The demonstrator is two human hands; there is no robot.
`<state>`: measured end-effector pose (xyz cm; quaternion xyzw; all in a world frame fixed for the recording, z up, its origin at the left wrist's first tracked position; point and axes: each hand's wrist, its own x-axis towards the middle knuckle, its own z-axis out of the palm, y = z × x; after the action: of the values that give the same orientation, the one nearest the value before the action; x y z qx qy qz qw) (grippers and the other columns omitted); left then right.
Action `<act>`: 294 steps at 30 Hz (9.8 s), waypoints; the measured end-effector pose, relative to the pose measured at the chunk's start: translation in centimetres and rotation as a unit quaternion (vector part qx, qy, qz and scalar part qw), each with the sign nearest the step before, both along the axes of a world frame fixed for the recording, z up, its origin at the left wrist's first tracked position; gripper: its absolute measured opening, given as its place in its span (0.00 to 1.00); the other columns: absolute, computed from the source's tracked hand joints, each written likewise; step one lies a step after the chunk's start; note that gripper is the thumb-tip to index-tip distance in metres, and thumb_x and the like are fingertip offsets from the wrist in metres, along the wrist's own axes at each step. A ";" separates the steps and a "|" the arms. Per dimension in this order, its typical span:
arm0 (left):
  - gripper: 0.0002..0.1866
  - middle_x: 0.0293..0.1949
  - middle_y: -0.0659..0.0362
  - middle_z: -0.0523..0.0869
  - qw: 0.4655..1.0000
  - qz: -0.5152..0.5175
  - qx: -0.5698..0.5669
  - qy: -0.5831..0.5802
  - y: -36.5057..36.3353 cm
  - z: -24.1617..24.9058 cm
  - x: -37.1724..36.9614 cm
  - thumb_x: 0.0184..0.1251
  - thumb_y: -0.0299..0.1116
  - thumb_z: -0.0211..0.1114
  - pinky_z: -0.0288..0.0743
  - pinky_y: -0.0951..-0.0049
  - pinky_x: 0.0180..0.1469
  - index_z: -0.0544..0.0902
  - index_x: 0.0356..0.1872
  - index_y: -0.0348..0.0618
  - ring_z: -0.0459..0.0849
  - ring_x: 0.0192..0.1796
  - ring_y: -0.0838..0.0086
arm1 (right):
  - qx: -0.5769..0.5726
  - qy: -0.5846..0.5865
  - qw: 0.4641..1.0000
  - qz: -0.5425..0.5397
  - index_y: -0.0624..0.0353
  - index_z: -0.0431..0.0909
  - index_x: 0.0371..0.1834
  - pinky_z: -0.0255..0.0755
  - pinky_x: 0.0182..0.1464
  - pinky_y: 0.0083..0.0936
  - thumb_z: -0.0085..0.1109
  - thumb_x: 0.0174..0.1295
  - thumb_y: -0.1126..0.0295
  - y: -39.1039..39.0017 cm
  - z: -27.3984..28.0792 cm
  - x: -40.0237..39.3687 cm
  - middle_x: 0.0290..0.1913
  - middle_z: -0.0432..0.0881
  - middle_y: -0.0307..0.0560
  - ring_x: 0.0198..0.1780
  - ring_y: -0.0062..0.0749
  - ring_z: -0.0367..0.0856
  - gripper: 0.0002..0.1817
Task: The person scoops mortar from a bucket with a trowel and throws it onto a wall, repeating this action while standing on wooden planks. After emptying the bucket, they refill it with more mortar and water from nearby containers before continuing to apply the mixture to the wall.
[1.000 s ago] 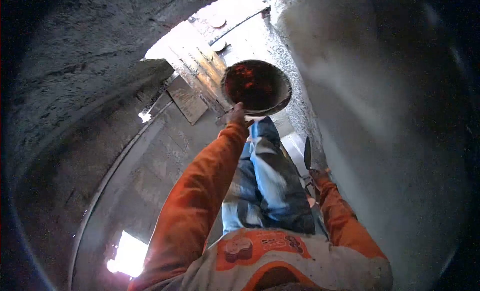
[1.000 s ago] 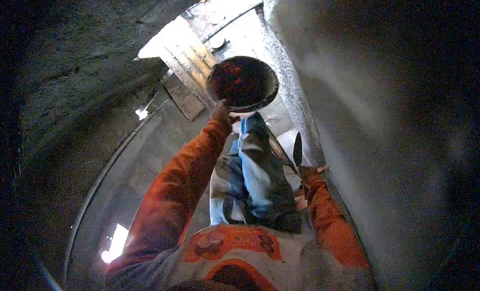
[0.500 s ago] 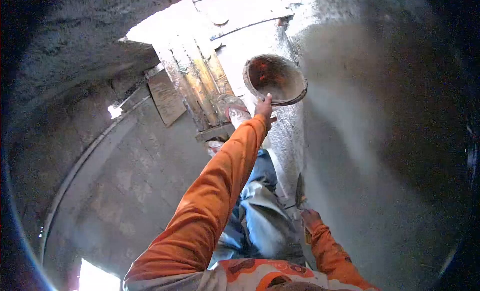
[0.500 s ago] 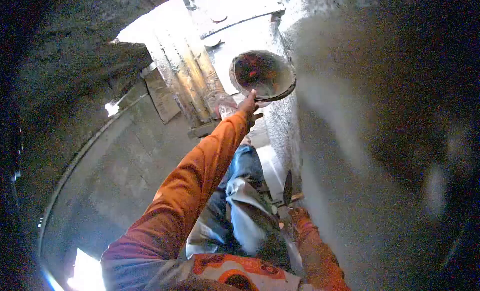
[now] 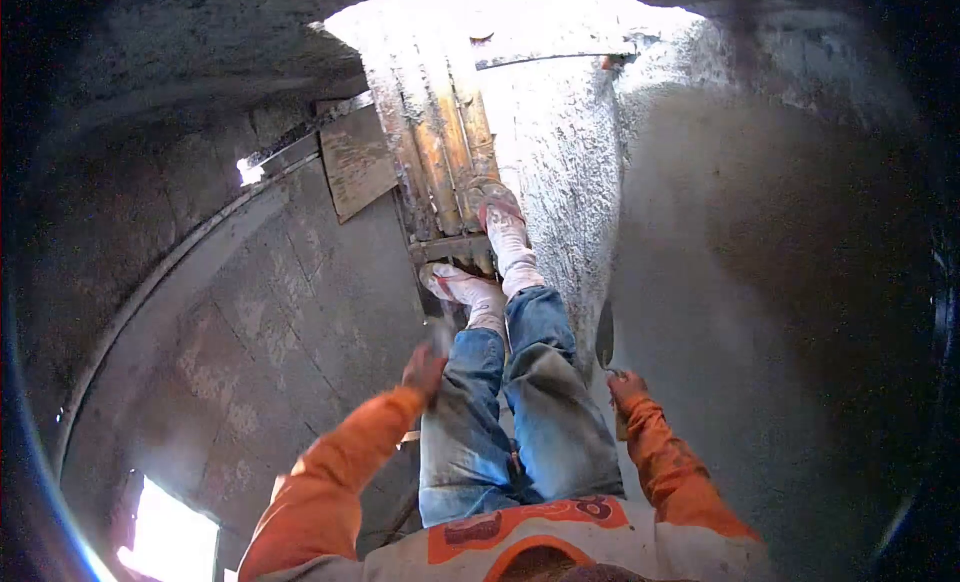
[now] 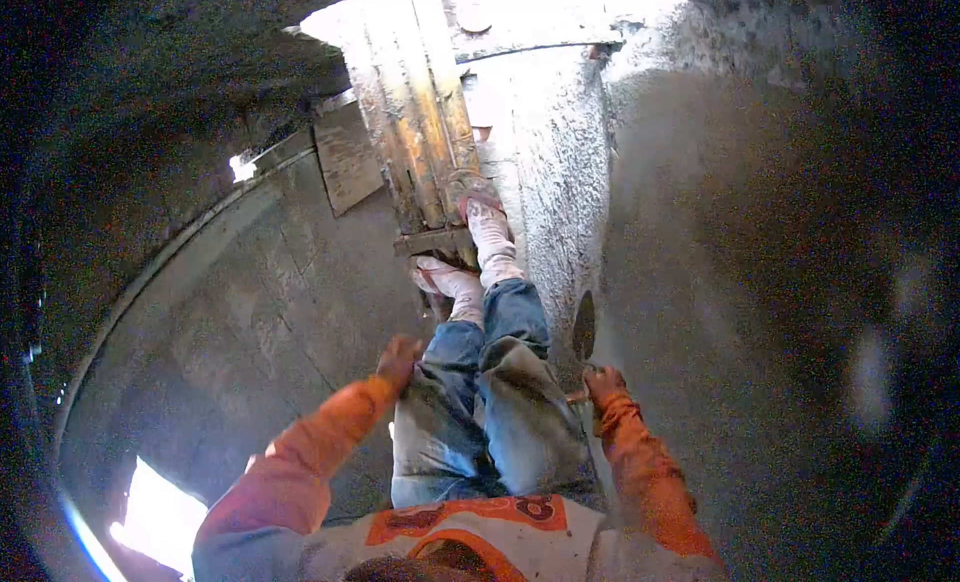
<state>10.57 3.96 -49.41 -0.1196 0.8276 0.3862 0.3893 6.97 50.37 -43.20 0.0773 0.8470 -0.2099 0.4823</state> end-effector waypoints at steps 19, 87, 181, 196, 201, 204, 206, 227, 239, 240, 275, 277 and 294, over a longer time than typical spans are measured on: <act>0.25 0.48 0.51 0.73 0.585 0.728 0.296 -0.199 1.9 27.5 -0.7 0.59 0.40 0.49 0.73 0.77 0.31 0.62 0.55 0.38 0.78 0.42 0.67 | 0.073 -0.036 0.992 -0.098 0.64 0.68 0.37 0.69 0.22 0.26 0.54 0.48 0.60 -15.8 5.2 -22.2 0.23 0.74 0.44 0.24 0.29 0.75 0.19; 0.31 0.49 0.53 0.70 0.575 0.719 0.326 -0.216 4.4 -0.6 -12.6 0.53 0.55 0.52 0.66 0.63 0.49 0.66 0.49 0.39 0.68 0.52 0.66 | 0.074 0.425 0.895 0.116 0.64 0.68 0.36 0.63 0.40 0.31 0.54 0.46 0.49 -28.1 -25.5 -70.7 0.34 0.72 0.56 0.37 0.40 0.71 0.26; 0.37 0.61 0.45 0.54 0.939 0.288 0.124 -0.138 3.3 13.9 -0.5 0.52 0.59 0.47 0.43 0.48 0.61 0.59 0.58 0.42 0.51 0.64 0.52 | -0.003 0.083 0.913 0.399 0.58 0.66 0.48 0.68 0.43 0.33 0.55 0.46 0.54 -36.3 1.2 -28.9 0.39 0.75 0.56 0.42 0.45 0.75 0.27; 0.36 0.61 0.50 0.56 0.889 0.362 -0.019 -0.279 11.9 13.3 2.7 0.45 0.50 0.57 0.55 0.48 0.56 0.60 0.57 0.48 0.55 0.61 0.49 | 0.121 0.122 0.905 0.388 0.55 0.63 0.53 0.62 0.53 0.37 0.39 0.58 0.57 -40.9 -16.1 -32.5 0.53 0.68 0.56 0.52 0.50 0.68 0.22; 0.31 0.59 0.54 0.60 0.855 0.444 -0.085 -0.254 14.3 10.2 7.6 0.45 0.53 0.52 0.49 0.37 0.54 0.65 0.52 0.50 0.55 0.62 0.56 | -0.043 0.110 0.953 0.278 0.57 0.68 0.49 0.64 0.50 0.33 0.58 0.43 0.49 -35.9 -18.7 -30.5 0.47 0.72 0.54 0.49 0.48 0.70 0.32; 0.28 0.59 0.54 0.60 0.858 0.442 -0.116 -0.235 14.4 8.7 9.5 0.45 0.51 0.54 0.48 0.36 0.54 0.66 0.49 0.49 0.53 0.63 0.57 | -0.075 0.127 0.952 0.268 0.57 0.70 0.45 0.65 0.46 0.35 0.56 0.44 0.50 -33.6 -16.4 -30.4 0.41 0.75 0.54 0.45 0.49 0.72 0.28; 0.29 0.59 0.54 0.60 0.860 0.430 -0.125 -0.246 13.9 8.8 9.9 0.46 0.51 0.54 0.48 0.37 0.54 0.66 0.50 0.48 0.53 0.63 0.57 | -0.043 0.129 0.954 0.268 0.57 0.70 0.43 0.67 0.44 0.36 0.55 0.44 0.51 -33.4 -15.4 -30.7 0.36 0.76 0.54 0.41 0.51 0.73 0.26; 0.34 0.61 0.52 0.56 0.895 0.313 -0.168 -0.269 11.2 9.5 12.8 0.52 0.59 0.45 0.44 0.44 0.59 0.62 0.54 0.45 0.48 0.65 0.57 | 0.049 0.220 0.955 0.192 0.53 0.75 0.39 0.69 0.42 0.37 0.57 0.45 0.56 -36.2 -10.0 -29.7 0.36 0.78 0.52 0.40 0.46 0.75 0.19; 0.34 0.60 0.53 0.58 0.895 0.311 -0.175 -0.268 11.6 8.8 11.1 0.52 0.60 0.44 0.50 0.47 0.58 0.63 0.54 0.45 0.50 0.64 0.57 | -0.087 0.287 0.900 0.316 0.59 0.71 0.31 0.68 0.31 0.35 0.55 0.47 0.61 -35.9 10.4 -29.4 0.27 0.76 0.51 0.30 0.45 0.75 0.14; 0.34 0.60 0.53 0.58 0.894 0.308 -0.174 -0.276 11.6 8.7 11.2 0.52 0.60 0.45 0.51 0.47 0.58 0.63 0.54 0.45 0.51 0.64 0.57 | -0.094 0.215 0.919 0.317 0.60 0.71 0.30 0.68 0.33 0.35 0.54 0.47 0.57 -36.3 13.6 -28.7 0.27 0.75 0.52 0.32 0.45 0.75 0.16; 0.28 0.57 0.48 0.61 0.882 0.400 -0.135 -0.209 12.4 8.6 11.4 0.58 0.51 0.46 0.51 0.52 0.58 0.61 0.52 0.39 0.53 0.62 0.51 | -0.023 0.182 0.931 0.316 0.57 0.71 0.46 0.68 0.45 0.34 0.55 0.46 0.53 -35.7 -18.8 -31.1 0.40 0.76 0.55 0.43 0.48 0.74 0.26; 0.28 0.58 0.48 0.60 0.875 0.413 -0.128 -0.218 12.1 8.9 10.9 0.58 0.50 0.46 0.51 0.50 0.58 0.62 0.52 0.40 0.53 0.62 0.51 | -0.048 0.225 0.927 0.297 0.60 0.72 0.42 0.69 0.43 0.36 0.52 0.50 0.52 -34.8 -17.0 -30.9 0.39 0.77 0.54 0.41 0.48 0.75 0.24; 0.30 0.58 0.52 0.62 0.867 0.378 -0.210 -0.249 12.8 9.5 10.6 0.54 0.56 0.44 0.55 0.50 0.56 0.65 0.51 0.43 0.54 0.62 0.55 | -0.127 0.381 0.866 0.298 0.57 0.72 0.28 0.67 0.36 0.36 0.49 0.51 0.52 -39.0 6.4 -28.0 0.29 0.76 0.53 0.35 0.47 0.74 0.18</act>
<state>21.14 16.77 -39.93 -0.5941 0.6561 0.2785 0.3728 -21.00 11.40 -36.77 -0.3268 0.9135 -0.1754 0.1672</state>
